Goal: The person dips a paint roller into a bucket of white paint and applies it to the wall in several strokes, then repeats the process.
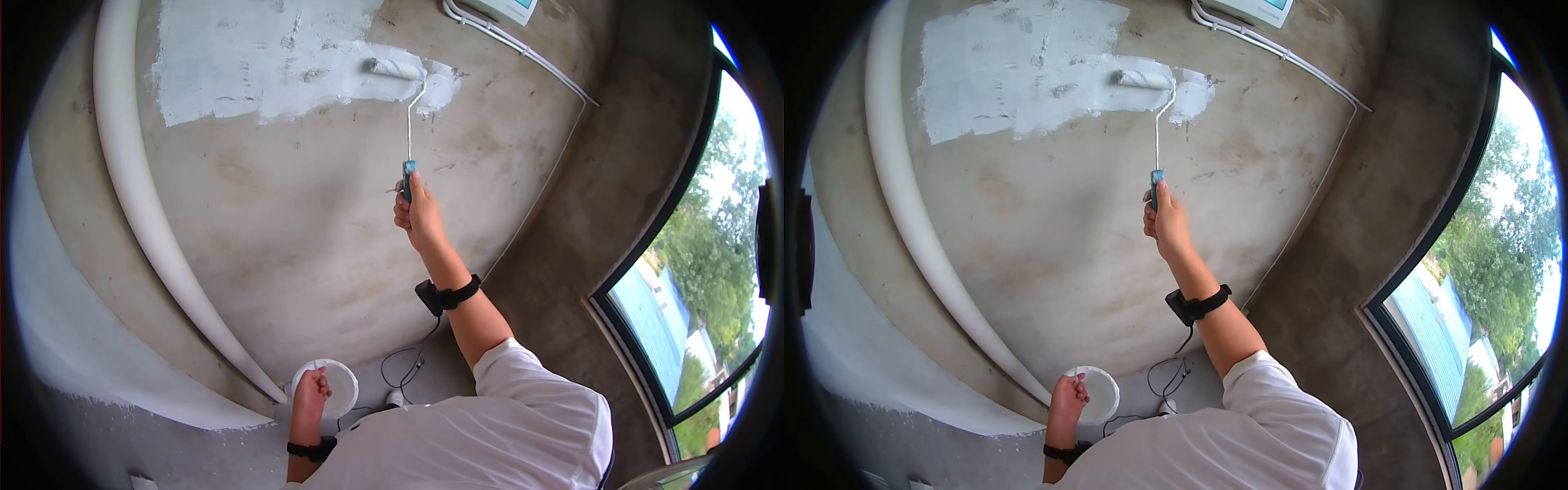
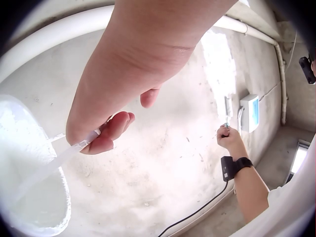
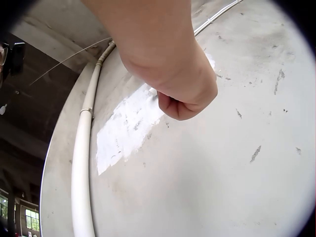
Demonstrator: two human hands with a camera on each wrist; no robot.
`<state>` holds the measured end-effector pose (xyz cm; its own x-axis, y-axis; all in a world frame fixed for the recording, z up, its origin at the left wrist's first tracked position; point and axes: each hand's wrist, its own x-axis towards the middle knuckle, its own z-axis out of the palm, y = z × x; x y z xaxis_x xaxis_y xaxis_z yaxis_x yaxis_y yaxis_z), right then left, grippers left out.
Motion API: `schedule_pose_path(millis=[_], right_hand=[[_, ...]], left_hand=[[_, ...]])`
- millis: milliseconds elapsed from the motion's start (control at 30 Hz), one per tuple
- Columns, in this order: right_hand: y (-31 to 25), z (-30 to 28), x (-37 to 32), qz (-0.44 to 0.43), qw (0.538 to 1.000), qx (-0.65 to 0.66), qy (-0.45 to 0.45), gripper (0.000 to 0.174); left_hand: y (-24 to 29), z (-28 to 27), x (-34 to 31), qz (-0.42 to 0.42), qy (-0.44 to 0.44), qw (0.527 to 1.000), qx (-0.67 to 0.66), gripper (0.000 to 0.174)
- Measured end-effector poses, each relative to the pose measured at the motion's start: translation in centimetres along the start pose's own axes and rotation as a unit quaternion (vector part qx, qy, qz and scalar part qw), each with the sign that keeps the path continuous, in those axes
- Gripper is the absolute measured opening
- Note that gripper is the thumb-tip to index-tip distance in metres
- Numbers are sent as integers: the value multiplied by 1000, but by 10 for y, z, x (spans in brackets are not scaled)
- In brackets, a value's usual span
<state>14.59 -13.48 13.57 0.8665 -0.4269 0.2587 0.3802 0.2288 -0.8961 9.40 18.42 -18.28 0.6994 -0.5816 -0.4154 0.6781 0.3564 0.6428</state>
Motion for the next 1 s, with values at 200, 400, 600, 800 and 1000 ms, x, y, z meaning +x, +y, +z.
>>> schedule_pose_path(millis=[200,400,600,800,1000], right_hand=[[30,-6,-17,35,999,0,10,42],[-4,17,-6,0,1000,30,-7,42],[-5,14,-5,-2,999,41,-15,43],[18,-4,-21,31,999,-8,2,46],[-34,-8,10,-14,999,-47,-19,46]], left_hand=[[3,3,-5,12,12,1000,8,30],[5,0,-9,16,18,1000,9,30],[7,-2,-10,13,18,1000,-2,31],[10,3,-13,4,21,1000,1,31],[7,0,-9,4,21,1000,0,30]])
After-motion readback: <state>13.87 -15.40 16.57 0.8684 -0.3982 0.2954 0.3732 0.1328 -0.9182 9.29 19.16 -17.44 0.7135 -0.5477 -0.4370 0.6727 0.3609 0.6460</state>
